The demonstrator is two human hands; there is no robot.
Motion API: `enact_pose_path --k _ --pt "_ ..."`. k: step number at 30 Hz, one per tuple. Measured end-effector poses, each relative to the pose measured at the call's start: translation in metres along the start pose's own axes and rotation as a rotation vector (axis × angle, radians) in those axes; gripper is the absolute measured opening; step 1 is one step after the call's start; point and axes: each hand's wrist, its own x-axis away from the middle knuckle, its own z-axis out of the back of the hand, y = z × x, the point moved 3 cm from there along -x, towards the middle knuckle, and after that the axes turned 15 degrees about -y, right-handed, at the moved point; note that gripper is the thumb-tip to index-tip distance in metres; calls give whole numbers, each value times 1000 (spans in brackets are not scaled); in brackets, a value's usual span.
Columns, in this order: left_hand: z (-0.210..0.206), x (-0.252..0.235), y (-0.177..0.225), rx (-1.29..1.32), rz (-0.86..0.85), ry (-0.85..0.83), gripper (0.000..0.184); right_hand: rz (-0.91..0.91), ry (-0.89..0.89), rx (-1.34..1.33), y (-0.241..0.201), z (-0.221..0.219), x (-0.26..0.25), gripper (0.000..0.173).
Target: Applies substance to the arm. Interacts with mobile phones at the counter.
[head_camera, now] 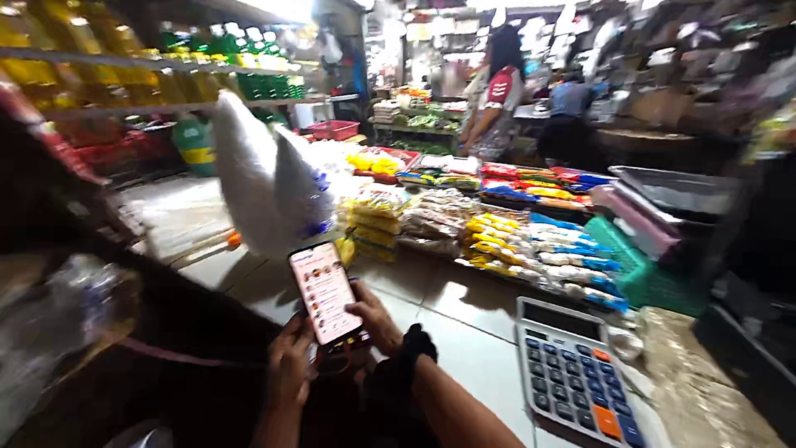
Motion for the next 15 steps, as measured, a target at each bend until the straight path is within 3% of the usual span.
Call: enact_pose_path --k 7,15 --pt "5 3 4 30 33 -75 25 -18 -52 -129 5 1 1 65" --pt "6 3 3 32 46 -75 25 -36 -65 -199 4 0 1 60"
